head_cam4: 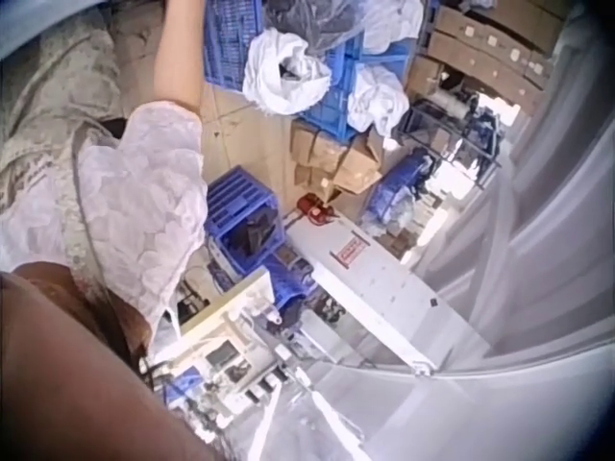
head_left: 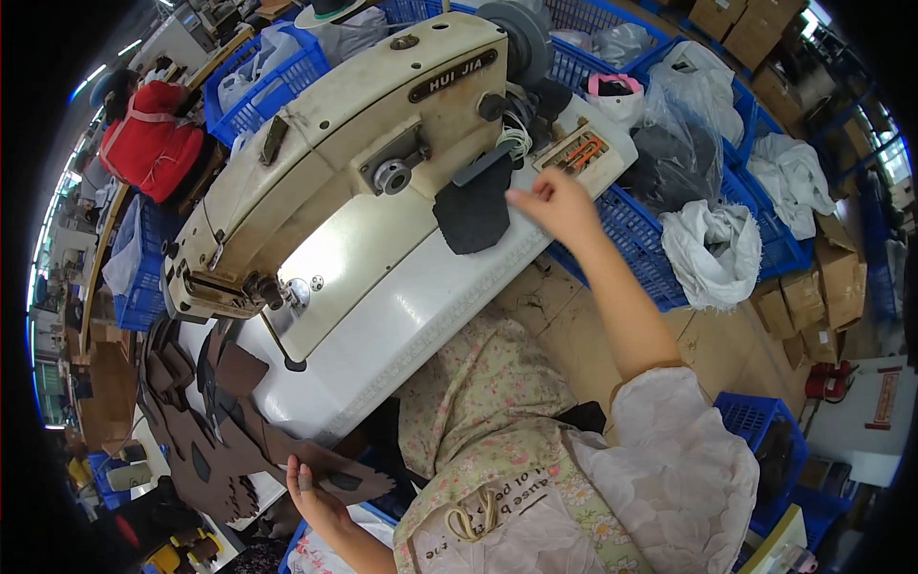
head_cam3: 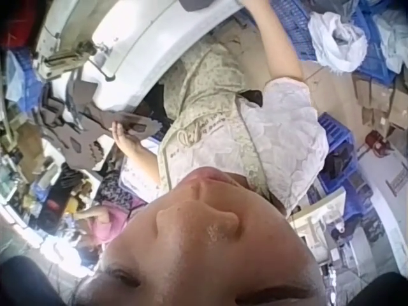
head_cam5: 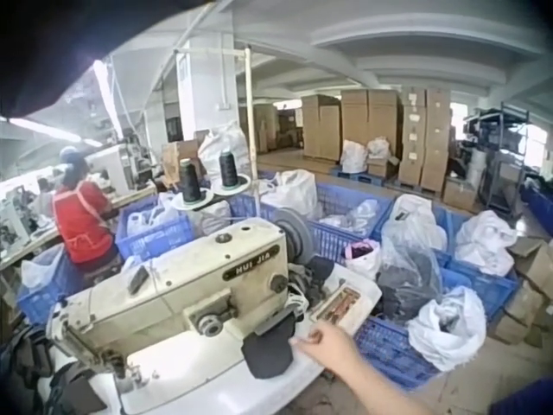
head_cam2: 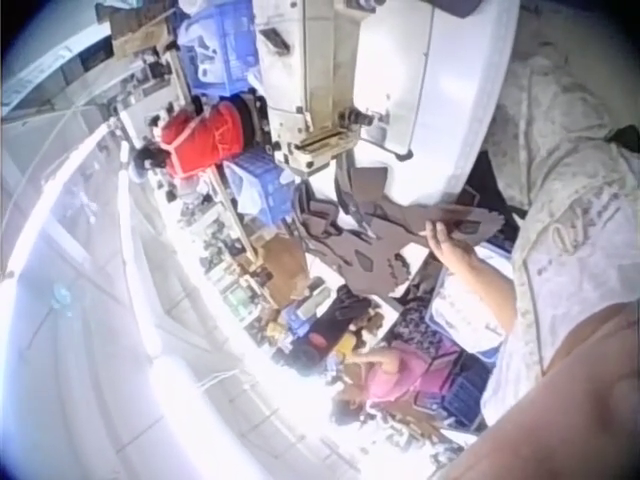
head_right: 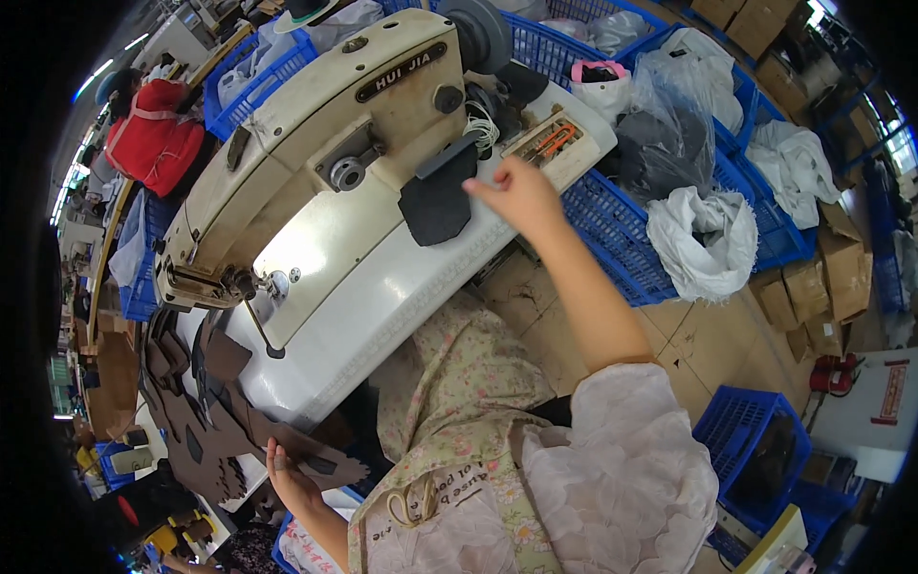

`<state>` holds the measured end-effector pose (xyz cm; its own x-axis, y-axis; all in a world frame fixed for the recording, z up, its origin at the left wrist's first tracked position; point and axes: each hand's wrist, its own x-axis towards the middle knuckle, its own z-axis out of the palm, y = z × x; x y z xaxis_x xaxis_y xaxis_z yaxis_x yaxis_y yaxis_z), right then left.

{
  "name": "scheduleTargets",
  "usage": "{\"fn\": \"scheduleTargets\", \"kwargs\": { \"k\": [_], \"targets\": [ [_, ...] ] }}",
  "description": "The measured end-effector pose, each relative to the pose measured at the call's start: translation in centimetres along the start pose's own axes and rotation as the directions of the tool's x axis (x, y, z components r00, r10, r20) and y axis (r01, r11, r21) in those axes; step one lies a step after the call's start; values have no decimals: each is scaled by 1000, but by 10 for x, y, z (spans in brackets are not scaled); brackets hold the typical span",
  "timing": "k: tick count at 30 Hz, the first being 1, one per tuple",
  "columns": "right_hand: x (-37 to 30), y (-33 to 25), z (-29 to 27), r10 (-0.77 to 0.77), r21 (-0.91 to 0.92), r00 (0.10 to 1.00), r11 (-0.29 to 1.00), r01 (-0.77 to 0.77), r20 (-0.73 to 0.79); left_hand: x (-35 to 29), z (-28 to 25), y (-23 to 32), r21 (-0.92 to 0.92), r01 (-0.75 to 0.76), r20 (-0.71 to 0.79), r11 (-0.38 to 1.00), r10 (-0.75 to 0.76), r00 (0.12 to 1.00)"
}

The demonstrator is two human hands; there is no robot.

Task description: Using an industrial sewing machine to stitch together leather shoe components.

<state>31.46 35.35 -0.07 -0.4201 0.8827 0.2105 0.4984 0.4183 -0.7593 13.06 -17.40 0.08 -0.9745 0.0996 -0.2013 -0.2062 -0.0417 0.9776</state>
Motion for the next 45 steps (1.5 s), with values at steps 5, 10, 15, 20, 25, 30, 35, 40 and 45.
{"fn": "scheduleTargets", "kwargs": {
  "k": [5, 10, 15, 20, 25, 30, 35, 40, 45],
  "targets": [
    [-9, -17, 17, 91, -92, 975, 993, -74, 202, -4, 4, 2, -9, 3, 9, 1000, -3, 1000],
    [-10, -21, 5, 207, 269, 894, 905, -329, 398, -9, 6, 2, -25, -10, 2, 1000, 10, 1000],
    [-23, -14, -3, 261, 652, 839, 536, -537, 477, -11, -5, -1, -144, 42, 115, 989, -26, 993],
    [-114, -120, 16, -447, 568, 703, 820, 74, 553, -27, 21, -4, -210, 102, 190, 972, -62, 980],
    [-191, -173, 95, -765, 562, 415, 644, 519, 493, -35, 53, 0, -184, 92, 366, 978, -19, 930],
    [-197, -183, 104, -765, 530, 509, 642, 554, 394, -42, 47, -10, -312, 183, 309, 932, -83, 948],
    [-191, -171, 113, -621, 574, 675, 742, 346, 397, -40, 64, -15, -514, 152, 298, 844, 9, 955],
    [-141, -175, 131, -617, 367, 691, 784, 500, 377, -42, 118, 5, -581, 327, 433, 745, -57, 899],
    [-87, -176, 152, -570, 98, 679, 794, 599, 462, -7, 147, 9, -527, 469, 589, 709, -94, 803]
  ]
}}
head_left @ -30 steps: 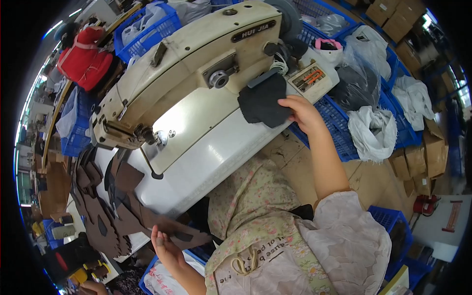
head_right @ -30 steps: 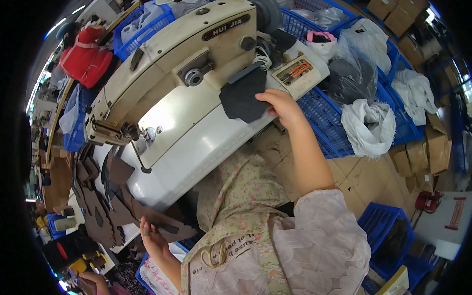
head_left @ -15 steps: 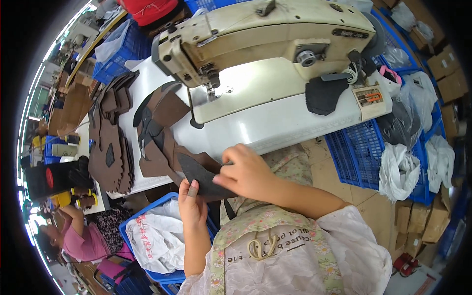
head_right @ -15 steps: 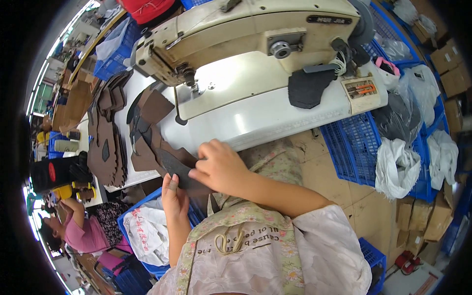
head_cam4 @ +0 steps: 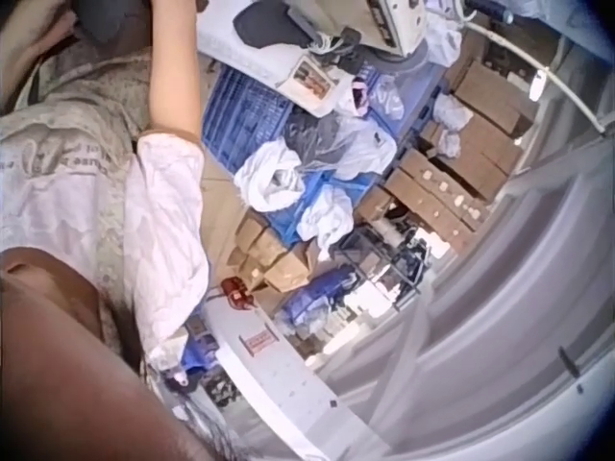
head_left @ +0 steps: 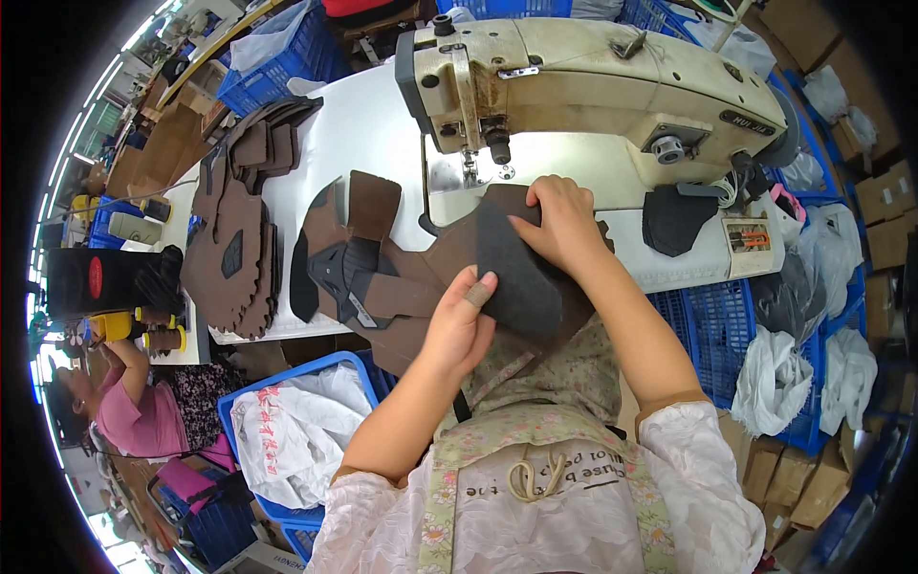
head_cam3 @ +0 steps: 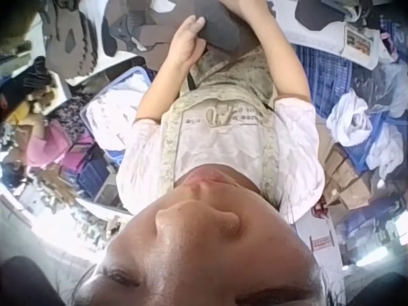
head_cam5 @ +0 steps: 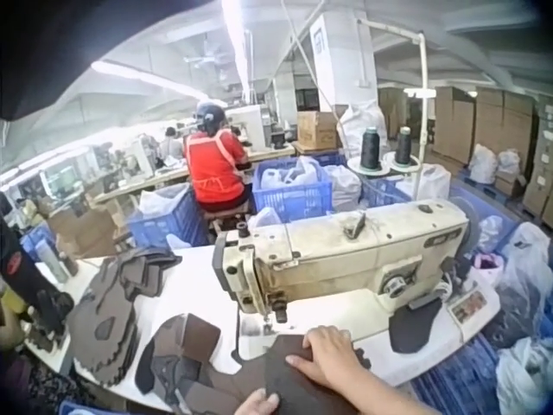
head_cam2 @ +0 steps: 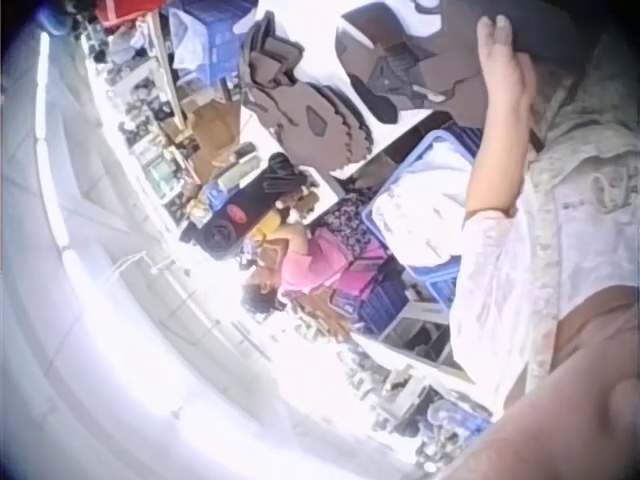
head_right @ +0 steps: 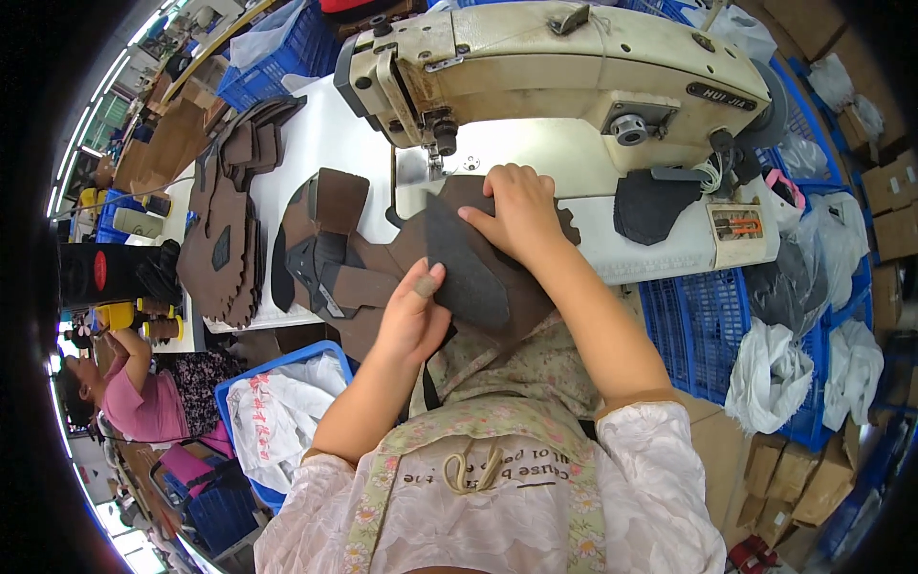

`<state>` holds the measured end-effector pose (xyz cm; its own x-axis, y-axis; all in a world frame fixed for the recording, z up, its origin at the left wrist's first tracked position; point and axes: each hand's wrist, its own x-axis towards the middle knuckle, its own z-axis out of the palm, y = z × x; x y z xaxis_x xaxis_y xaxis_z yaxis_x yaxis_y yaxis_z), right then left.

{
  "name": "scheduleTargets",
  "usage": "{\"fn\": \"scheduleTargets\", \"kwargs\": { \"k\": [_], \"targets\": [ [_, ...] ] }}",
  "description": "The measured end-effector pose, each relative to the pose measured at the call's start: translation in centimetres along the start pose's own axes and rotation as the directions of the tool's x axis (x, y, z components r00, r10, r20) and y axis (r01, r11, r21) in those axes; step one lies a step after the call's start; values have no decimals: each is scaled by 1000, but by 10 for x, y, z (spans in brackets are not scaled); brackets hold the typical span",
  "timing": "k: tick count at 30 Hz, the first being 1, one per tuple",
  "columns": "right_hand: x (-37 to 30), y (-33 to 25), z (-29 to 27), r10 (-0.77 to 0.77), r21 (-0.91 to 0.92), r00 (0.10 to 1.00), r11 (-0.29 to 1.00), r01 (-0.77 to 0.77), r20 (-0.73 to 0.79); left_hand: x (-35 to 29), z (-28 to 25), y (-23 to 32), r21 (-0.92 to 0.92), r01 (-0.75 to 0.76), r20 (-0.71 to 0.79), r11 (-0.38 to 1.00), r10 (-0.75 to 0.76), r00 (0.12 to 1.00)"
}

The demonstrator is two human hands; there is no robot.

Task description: Using an industrial sewing machine to stitch together leather shoe components.

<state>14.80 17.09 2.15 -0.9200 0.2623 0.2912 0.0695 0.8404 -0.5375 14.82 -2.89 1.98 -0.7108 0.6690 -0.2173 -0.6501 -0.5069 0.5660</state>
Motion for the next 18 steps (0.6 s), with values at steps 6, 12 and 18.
{"fn": "scheduleTargets", "kwargs": {
  "k": [6, 12, 18],
  "targets": [
    [-24, 2, 27, -23, -240, 998, 971, 8, -63, 25, 11, 99, 967, -250, 253, 51, -66, 965],
    [-34, -5, 38, 46, -312, 999, 949, -40, 12, 108, 2, 126, 758, -427, 334, -492, -270, 903],
    [-28, -1, 36, -11, -285, 1000, 958, 18, 26, 129, -12, 123, 715, -369, 215, -594, -315, 924]
  ]
}}
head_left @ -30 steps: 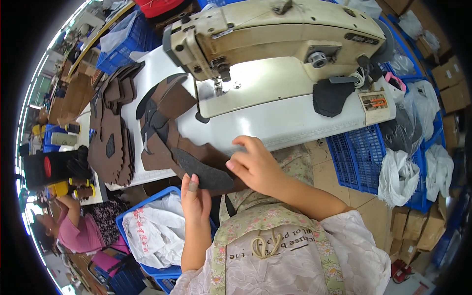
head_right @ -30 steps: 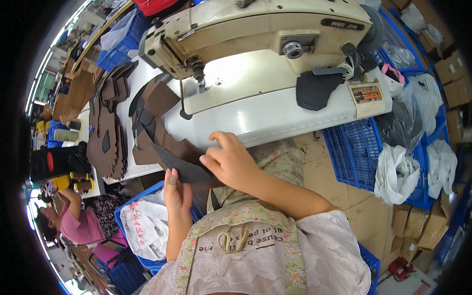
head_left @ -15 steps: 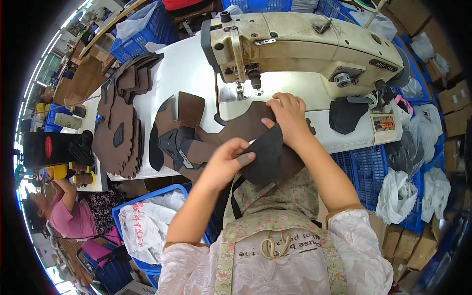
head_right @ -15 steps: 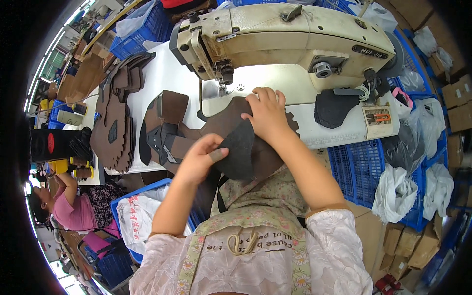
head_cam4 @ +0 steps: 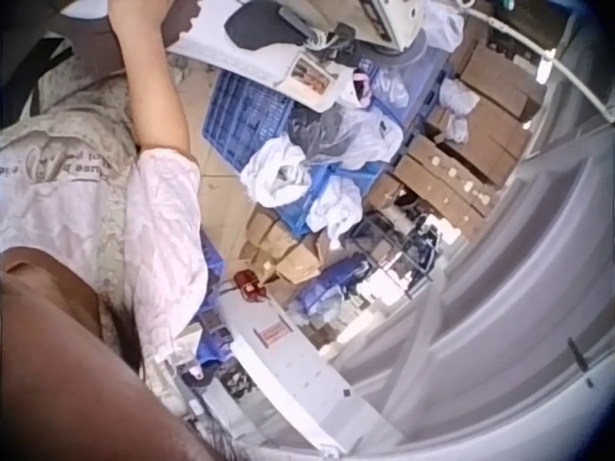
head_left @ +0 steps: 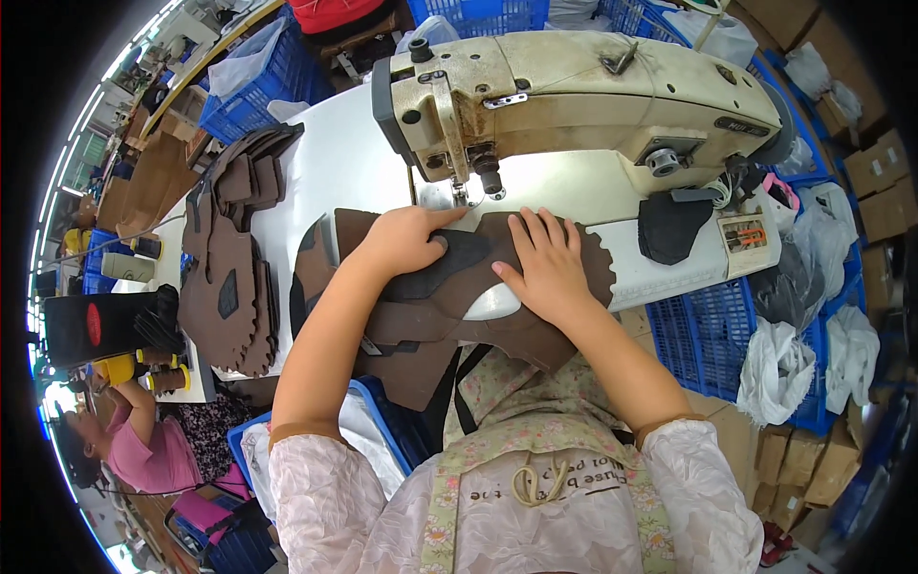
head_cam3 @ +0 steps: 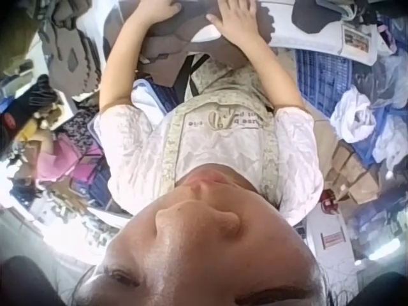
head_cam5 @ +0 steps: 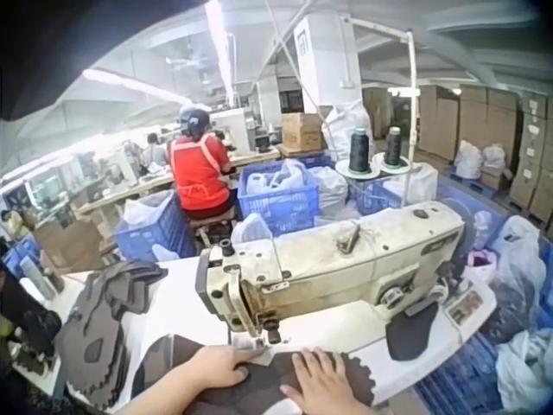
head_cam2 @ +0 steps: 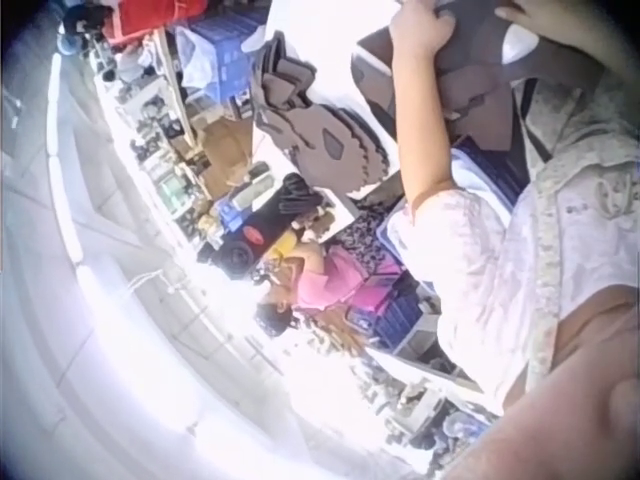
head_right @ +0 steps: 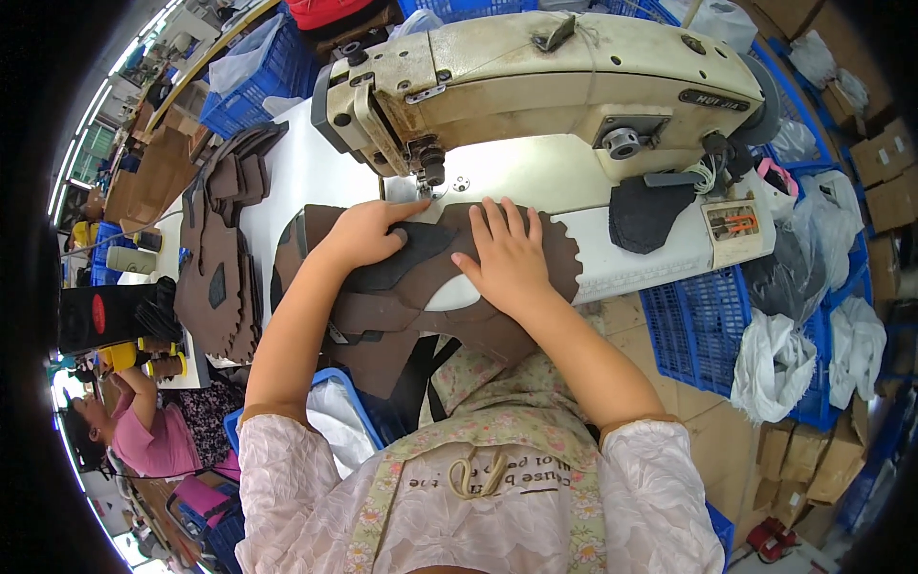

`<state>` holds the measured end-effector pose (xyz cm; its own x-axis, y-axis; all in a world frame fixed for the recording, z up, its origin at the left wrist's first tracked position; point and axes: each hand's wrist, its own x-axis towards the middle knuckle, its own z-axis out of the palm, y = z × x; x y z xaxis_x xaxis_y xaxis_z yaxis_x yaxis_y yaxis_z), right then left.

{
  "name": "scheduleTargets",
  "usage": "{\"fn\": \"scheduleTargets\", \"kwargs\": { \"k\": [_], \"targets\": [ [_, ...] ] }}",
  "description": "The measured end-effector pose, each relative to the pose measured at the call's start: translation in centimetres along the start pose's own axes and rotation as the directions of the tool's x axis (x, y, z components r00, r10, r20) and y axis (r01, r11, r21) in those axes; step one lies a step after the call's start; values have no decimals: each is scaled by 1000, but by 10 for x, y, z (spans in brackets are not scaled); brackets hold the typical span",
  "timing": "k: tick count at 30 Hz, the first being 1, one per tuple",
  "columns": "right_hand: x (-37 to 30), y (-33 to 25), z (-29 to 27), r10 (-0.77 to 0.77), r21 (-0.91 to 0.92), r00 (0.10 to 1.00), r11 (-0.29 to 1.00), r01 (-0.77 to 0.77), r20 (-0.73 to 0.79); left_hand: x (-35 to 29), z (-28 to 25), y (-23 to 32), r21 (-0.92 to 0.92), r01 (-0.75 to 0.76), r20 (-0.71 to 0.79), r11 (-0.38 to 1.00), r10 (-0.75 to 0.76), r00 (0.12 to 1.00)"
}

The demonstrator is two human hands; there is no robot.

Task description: Using an industrial sewing machine to stitch together leather shoe components.

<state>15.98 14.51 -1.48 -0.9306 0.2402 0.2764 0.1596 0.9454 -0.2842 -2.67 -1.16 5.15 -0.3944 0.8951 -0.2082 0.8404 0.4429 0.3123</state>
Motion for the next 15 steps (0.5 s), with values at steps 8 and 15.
{"fn": "scheduleTargets", "kwargs": {
  "k": [8, 15],
  "targets": [
    [16, -3, 8, -124, 50, 992, 991, 125, -36, -25, 7, -32, -86, 312, -260, 946, -324, 910],
    [14, -5, 9, -96, 50, 995, 994, 97, -11, -29, -6, -10, -266, 304, -222, 915, -365, 904]
  ]
}}
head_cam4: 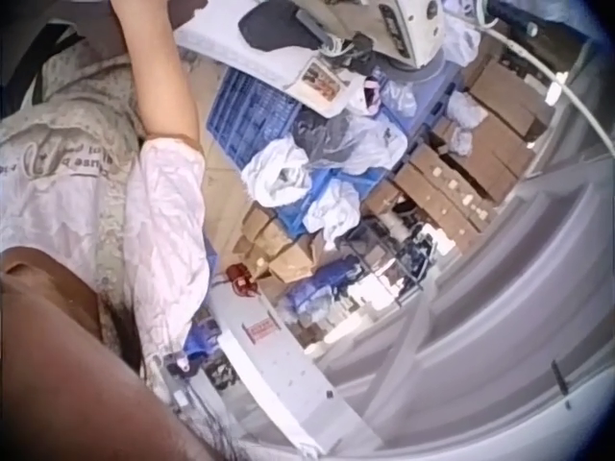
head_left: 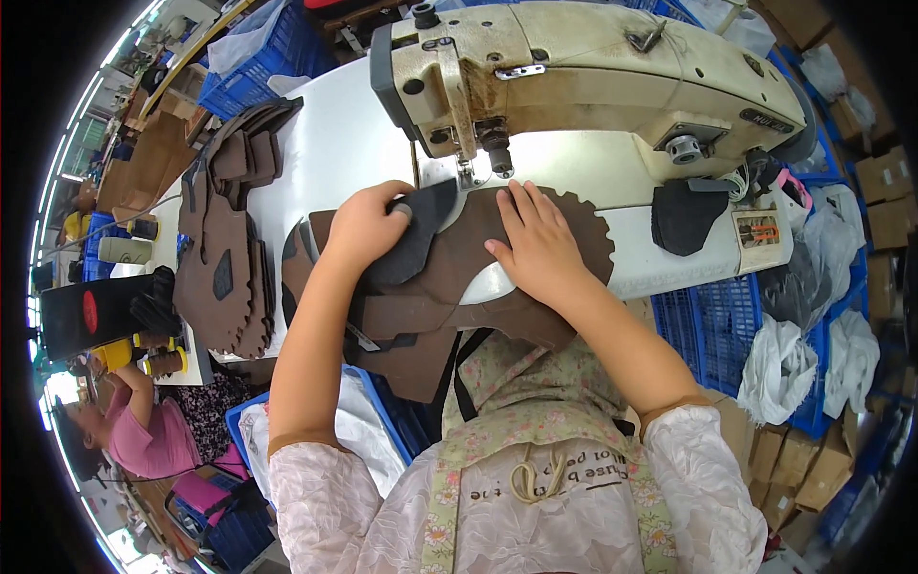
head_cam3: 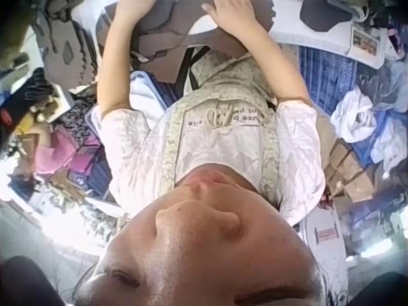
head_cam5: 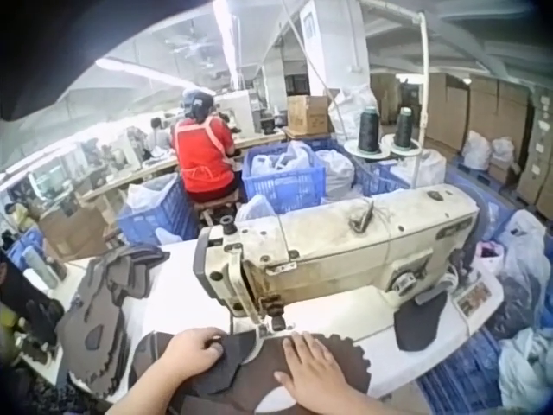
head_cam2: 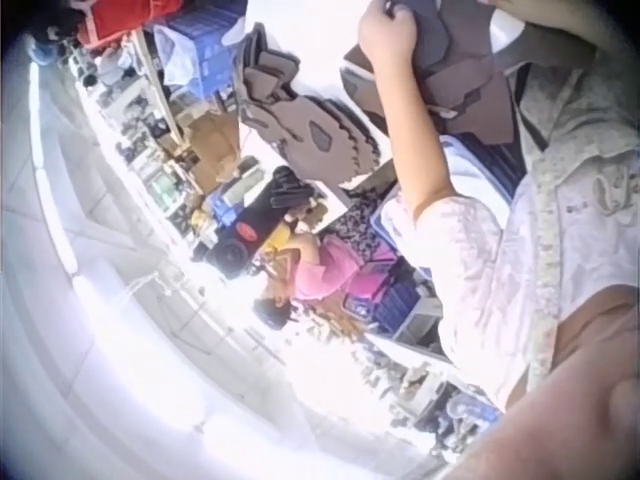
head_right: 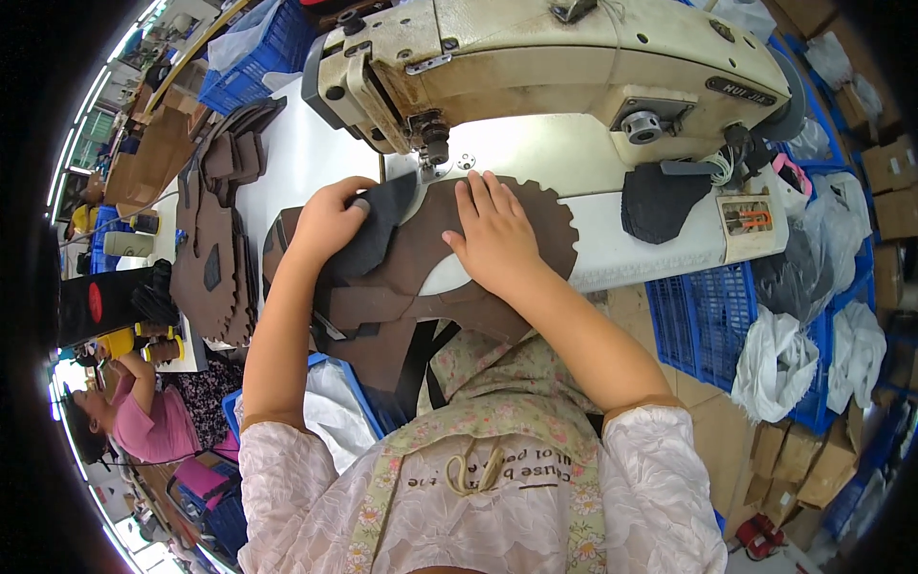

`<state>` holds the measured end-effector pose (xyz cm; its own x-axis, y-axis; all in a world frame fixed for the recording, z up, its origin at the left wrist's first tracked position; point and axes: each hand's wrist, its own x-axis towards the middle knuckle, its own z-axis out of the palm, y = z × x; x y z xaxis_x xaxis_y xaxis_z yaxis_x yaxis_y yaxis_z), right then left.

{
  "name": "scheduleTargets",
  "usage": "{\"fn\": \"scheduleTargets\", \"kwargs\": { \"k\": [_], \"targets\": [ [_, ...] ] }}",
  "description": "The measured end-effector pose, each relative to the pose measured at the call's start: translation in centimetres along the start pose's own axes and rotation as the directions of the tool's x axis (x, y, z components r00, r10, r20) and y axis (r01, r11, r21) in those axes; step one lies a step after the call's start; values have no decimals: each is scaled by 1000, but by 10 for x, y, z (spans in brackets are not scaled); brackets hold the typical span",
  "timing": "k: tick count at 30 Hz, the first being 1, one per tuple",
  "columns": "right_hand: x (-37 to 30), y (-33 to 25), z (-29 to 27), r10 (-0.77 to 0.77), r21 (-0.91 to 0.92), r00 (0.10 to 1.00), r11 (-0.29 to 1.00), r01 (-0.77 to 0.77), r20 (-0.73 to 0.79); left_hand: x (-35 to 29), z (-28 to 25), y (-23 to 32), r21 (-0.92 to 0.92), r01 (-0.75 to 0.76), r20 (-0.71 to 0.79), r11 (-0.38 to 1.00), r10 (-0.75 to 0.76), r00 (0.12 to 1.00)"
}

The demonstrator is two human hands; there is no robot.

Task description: Using an industrial sewing machine to stitch together leather shoe components.

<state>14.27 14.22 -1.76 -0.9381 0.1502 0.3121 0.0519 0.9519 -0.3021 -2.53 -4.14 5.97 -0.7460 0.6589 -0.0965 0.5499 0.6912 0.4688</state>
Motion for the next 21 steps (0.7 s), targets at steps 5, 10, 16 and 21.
{"fn": "scheduleTargets", "kwargs": {
  "k": [5, 10, 16, 21],
  "targets": [
    [-1, 6, -2, 6, 26, 1000, 1000, -6, -16, 1, 20, 6, 349, -227, 87, 909, 210, 974],
    [0, 6, -4, 11, 25, 1000, 1000, -11, -25, -9, 35, 17, 320, -391, -15, 863, 418, 908],
    [-2, 7, -3, 7, 5, 999, 1000, -6, -37, -6, 28, 20, 191, -330, -42, 924, 344, 938],
    [-2, 6, -3, -2, 9, 999, 1000, 2, -46, -10, 16, 18, 193, -398, 56, 897, 395, 917]
  ]
}}
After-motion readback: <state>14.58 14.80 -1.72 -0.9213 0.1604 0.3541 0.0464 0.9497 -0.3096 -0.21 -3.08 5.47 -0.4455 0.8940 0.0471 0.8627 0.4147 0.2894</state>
